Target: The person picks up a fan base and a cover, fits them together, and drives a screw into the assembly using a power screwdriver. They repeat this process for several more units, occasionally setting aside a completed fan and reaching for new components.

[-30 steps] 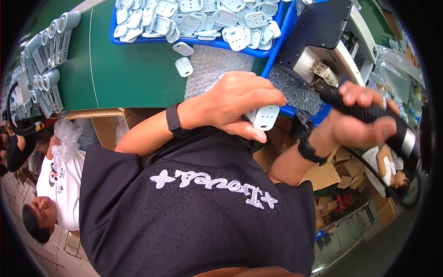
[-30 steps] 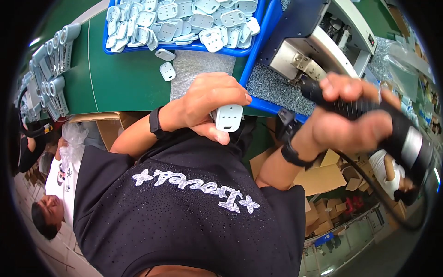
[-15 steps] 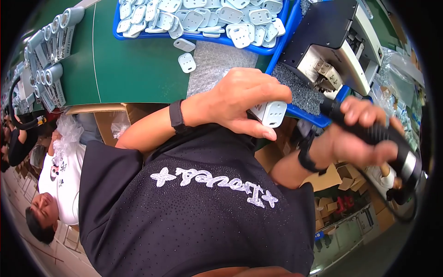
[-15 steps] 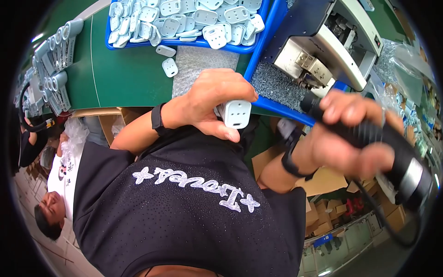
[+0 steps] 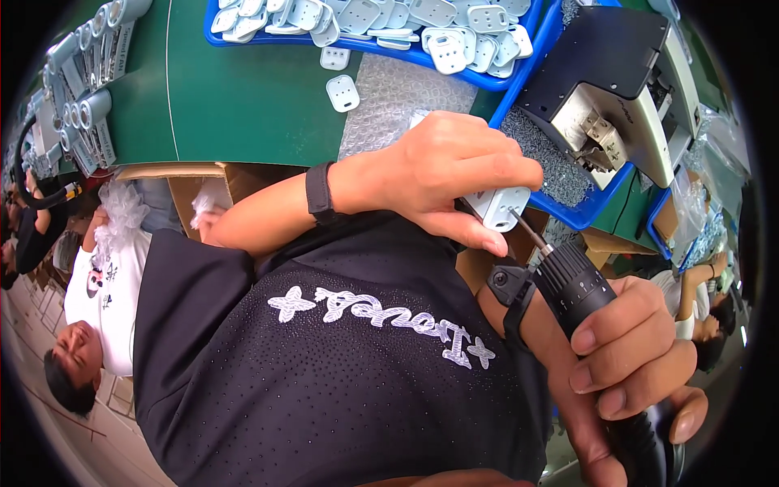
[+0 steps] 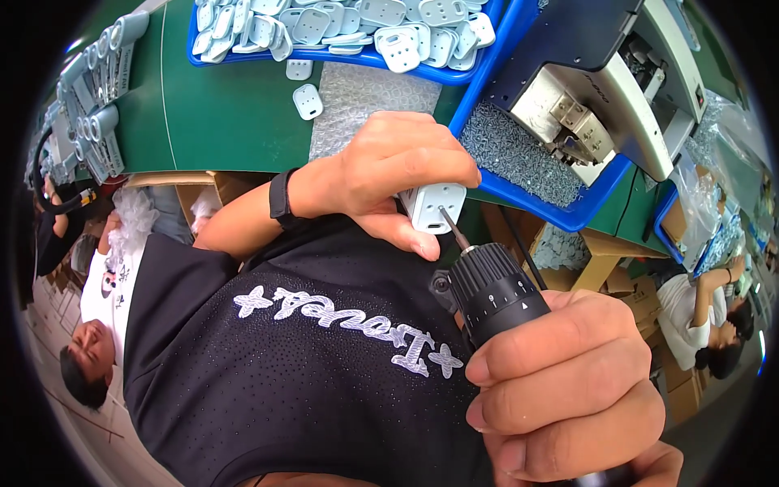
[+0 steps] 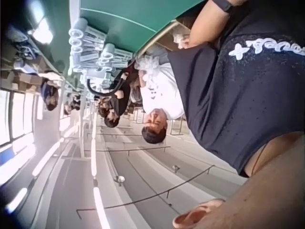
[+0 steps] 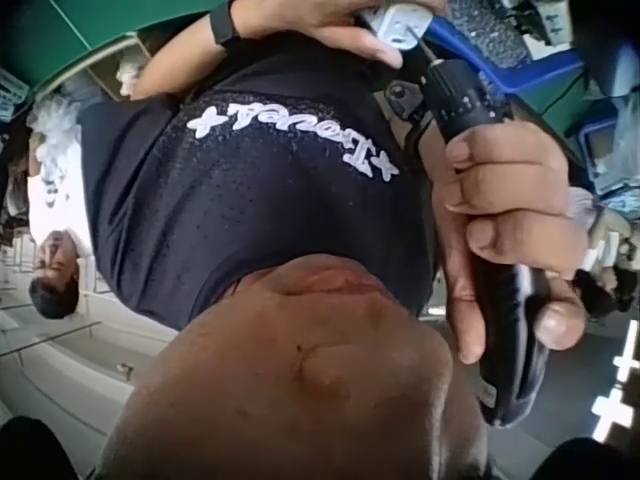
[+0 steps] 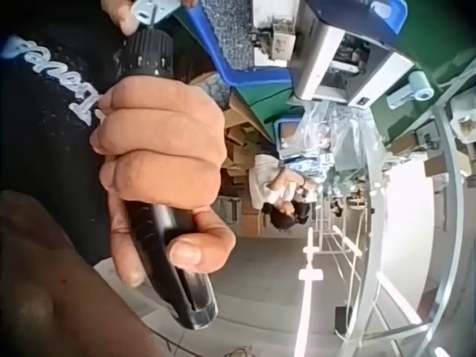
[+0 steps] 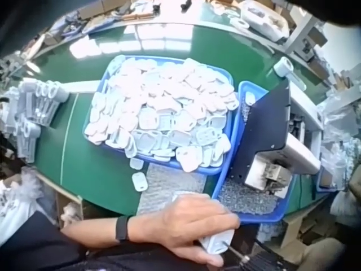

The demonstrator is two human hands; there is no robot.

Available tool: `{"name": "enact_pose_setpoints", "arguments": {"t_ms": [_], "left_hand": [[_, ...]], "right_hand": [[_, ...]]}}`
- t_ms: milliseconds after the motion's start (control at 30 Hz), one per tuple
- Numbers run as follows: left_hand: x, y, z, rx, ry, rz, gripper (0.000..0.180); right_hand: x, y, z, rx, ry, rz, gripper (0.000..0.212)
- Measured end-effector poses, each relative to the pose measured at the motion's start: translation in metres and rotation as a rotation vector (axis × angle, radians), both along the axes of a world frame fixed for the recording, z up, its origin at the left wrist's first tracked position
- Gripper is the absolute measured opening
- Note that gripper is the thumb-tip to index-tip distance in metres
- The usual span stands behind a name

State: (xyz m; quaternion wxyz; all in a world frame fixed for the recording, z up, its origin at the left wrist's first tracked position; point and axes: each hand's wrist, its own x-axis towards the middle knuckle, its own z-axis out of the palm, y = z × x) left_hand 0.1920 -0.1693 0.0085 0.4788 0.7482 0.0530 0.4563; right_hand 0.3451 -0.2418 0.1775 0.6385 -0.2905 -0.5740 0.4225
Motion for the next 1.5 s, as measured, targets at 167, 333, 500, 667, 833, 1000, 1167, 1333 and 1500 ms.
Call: {"name": "enact_pose_setpoints", "arguments": {"t_ms": [167, 333, 500, 667, 833, 1000, 1167, 1333, 1500], "left_hand": [[0.0, -0.002, 0.0, -0.009, -0.023, -0.002, 0.062], [0.0, 0.002, 0.001, 0.003, 0.004, -0.035, 0.064], [-0.002, 0.002, 0.002, 0.011, 0.021, -0.001, 0.065], [-0.002, 0.002, 0.005, 0.001, 0.031, -0.04, 0.065], [-0.002, -0.001, 0.004, 0.006, 0.051, -0.013, 0.064], [0.002, 0.003, 0.005, -0.006, 0.018, -0.042, 0.063], [-0.002, 0.005, 0.005, -0.004, 0.054, -0.033, 0.062], [-0.001, 0.001, 0.008, -0.026, 0.039, -0.051, 0.061], [0.001, 0.004, 0.006, -0.045, 0.031, -0.068, 0.06]], "right_hand": [[-0.001, 0.0, 0.0, -0.022, 0.021, 0.016, 0.063], [-0.03, -0.019, -0.015, 0.031, -0.009, -0.37, 0.059], [0.006, -0.005, -0.006, 0.044, -0.007, -0.111, 0.063], [0.069, 0.023, -0.066, -0.06, -0.17, -0.724, 0.07], [0.059, 0.001, -0.072, -0.077, 0.145, -0.435, 0.078], [0.003, -0.022, -0.01, 0.029, 0.177, -0.422, 0.066], [0.012, -0.008, 0.012, 0.012, -0.017, -0.048, 0.064], [0.0, 0.006, -0.012, 0.074, 0.05, -0.132, 0.056], [-0.005, 0.013, -0.02, 0.103, 0.123, -0.237, 0.052]]}}
